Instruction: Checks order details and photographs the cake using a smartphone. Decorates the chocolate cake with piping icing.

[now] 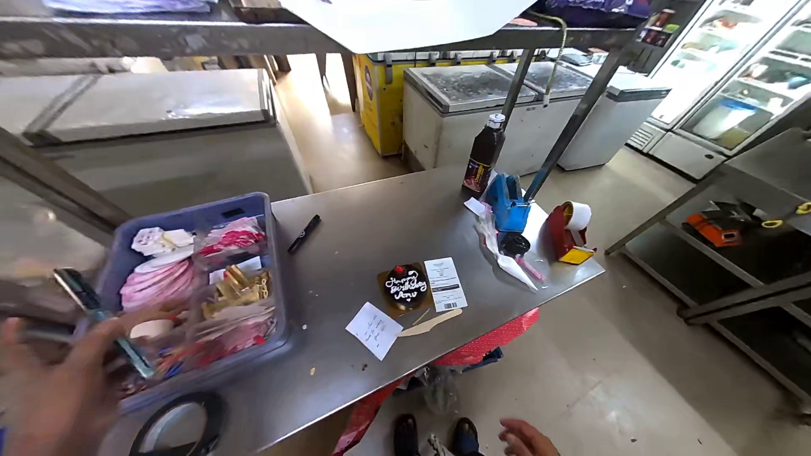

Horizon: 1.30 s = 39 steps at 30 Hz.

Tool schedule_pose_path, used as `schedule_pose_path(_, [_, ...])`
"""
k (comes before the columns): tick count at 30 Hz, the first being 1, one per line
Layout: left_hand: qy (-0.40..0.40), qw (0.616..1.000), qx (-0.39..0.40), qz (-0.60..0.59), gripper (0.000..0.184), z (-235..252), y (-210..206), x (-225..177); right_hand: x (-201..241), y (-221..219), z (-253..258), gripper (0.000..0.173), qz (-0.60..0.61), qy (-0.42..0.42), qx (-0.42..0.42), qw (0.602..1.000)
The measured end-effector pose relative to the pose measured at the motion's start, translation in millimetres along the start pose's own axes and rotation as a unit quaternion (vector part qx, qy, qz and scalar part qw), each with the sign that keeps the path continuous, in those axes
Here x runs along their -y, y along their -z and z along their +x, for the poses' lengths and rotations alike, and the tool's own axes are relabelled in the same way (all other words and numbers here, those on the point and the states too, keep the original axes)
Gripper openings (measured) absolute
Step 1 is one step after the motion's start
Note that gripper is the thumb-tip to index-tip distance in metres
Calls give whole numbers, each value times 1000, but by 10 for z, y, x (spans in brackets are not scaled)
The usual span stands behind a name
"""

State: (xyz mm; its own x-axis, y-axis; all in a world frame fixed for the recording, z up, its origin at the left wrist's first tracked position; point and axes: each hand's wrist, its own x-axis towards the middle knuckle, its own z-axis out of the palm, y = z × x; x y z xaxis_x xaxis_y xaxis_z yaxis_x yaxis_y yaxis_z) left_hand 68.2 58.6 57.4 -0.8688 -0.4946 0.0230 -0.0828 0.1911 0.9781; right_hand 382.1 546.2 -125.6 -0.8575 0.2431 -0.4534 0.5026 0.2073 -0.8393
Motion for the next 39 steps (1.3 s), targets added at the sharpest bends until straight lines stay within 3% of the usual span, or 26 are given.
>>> schedule_pose_path(2, [12, 986, 110, -128, 67, -462, -128, 79, 763, -262, 58, 36, 52, 98, 40, 993])
schedule_pose_path(4, [64, 942, 223, -244, 92, -1101, -410, 184, 1331, -558, 152, 44, 101, 193, 94, 971])
schedule_pose_path(6, [146, 898, 294, -293, 117, -1728, -743, 318, 1677, -810, 232, 60, 133, 236, 164, 949])
schedule_pose_path(9, [136, 909, 345, -190, 119, -2354, -1116, 447, 1888, -992, 217, 75, 188, 189, 239, 934])
schedule_pose_path(11, [150, 912, 358, -135, 114, -2558, -1184, 459, 1916, -1013, 101, 59, 257, 83, 213, 939])
schedule_pose_path(15, [166, 893, 378, -178, 88, -2629, -1124, 473, 1810, -955, 62, 53, 397, -42, 187, 898])
schedule_pose_path(17, [184, 888, 358, -222, 91, -2659, -1106, 460, 1764, -908, 63, 52, 445, -55, 204, 870])
schedule_pose_path(20, [235, 869, 343, -270, 78, -2669, -1129, 403, 1652, -847, 90, 52, 512, -55, 242, 823])
schedule_pose_path(21, [243, 859, 348, -288, 79, -2675, -1146, 400, 1597, -830, 109, 51, 537, -46, 266, 800])
schedule_pose_path(23, [246, 829, 370, -339, 106, -2695, -1177, 424, 1556, -806, 121, 48, 567, -37, 285, 772])
schedule_pose_path(26, [250, 797, 410, -367, 129, -2739, -1192, 433, 1580, -789, 111, 47, 575, -34, 261, 775])
schedule_pose_path(31, [254, 777, 434, -378, 128, -2729, -1190, 402, 1553, -783, 138, 46, 599, -5, 280, 750])
schedule_pose_path(39, [234, 794, 408, -385, 123, -2752, -1188, 436, 1554, -802, 159, 41, 608, -1, 299, 736])
